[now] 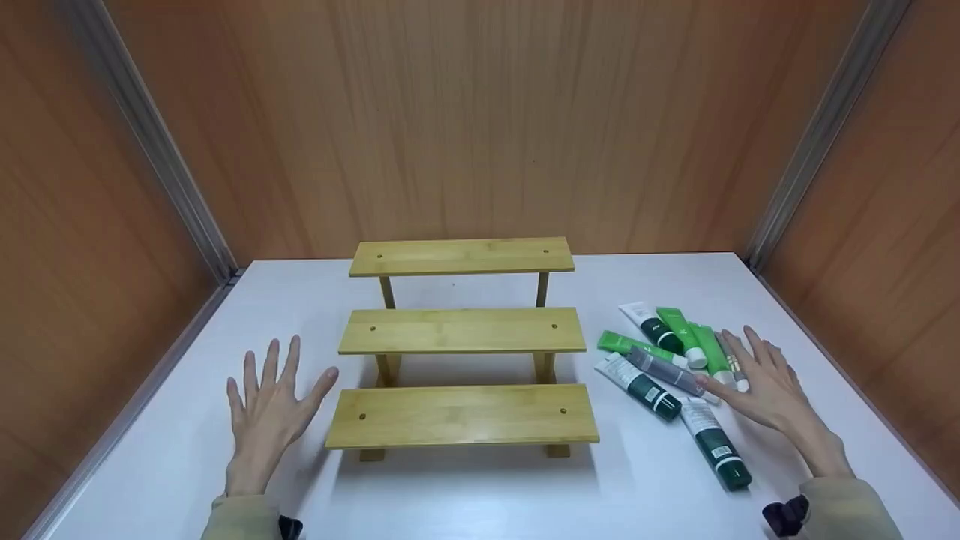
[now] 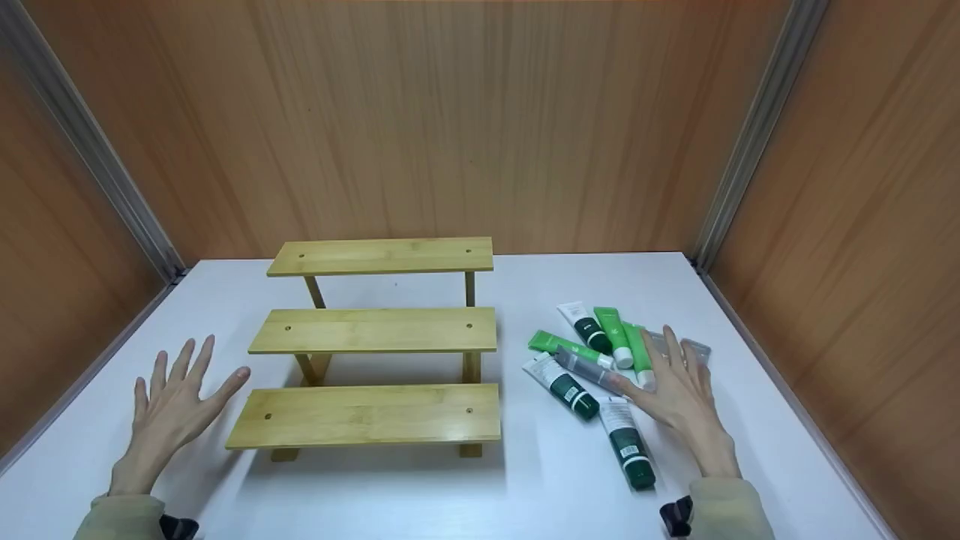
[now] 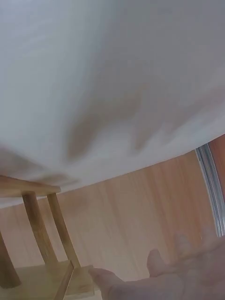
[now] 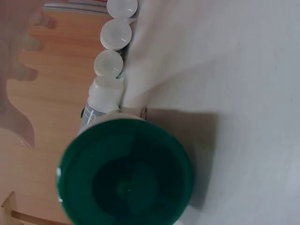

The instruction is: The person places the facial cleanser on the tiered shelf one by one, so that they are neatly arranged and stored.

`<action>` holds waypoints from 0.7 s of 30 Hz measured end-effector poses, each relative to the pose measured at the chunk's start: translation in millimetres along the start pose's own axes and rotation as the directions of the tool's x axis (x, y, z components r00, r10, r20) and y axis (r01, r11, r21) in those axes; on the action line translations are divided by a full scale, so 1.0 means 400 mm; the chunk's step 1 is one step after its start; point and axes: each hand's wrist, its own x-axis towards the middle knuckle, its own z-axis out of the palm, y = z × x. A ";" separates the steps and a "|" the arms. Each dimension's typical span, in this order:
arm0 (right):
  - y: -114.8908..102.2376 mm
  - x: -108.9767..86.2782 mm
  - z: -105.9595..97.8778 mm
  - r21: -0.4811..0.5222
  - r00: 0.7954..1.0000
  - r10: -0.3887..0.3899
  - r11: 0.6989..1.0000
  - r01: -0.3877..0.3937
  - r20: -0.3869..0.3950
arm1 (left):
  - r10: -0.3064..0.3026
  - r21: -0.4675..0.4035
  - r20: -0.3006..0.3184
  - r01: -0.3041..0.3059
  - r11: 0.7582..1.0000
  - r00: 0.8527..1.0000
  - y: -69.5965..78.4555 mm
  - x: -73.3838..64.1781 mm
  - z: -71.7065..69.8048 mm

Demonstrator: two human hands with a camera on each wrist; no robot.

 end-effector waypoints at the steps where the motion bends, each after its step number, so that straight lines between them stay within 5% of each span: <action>1: 0.003 -0.002 -0.002 0.000 1.000 0.000 1.000 0.000 0.007 | 0.002 -0.010 0.006 -0.002 1.000 1.000 0.004 -0.003 -0.001; 7: 0.012 -0.013 -0.011 0.030 0.999 0.016 0.999 -0.018 0.049 | 0.035 -0.110 0.019 -0.033 0.993 0.999 0.021 -0.017 -0.008; 11: 0.020 -0.021 -0.014 0.087 0.997 0.023 0.996 -0.029 0.079 | 0.049 -0.251 0.056 -0.033 0.967 0.997 0.027 -0.023 -0.013; 17: 0.037 -0.035 -0.019 0.177 0.991 0.023 0.983 -0.046 0.130 | 0.082 -0.456 0.127 -0.015 0.890 0.989 0.023 -0.024 -0.017; 21: 0.048 -0.046 -0.019 0.229 0.988 0.019 0.972 -0.054 0.153 | 0.120 -0.577 0.178 0.004 0.817 0.977 0.012 -0.017 -0.012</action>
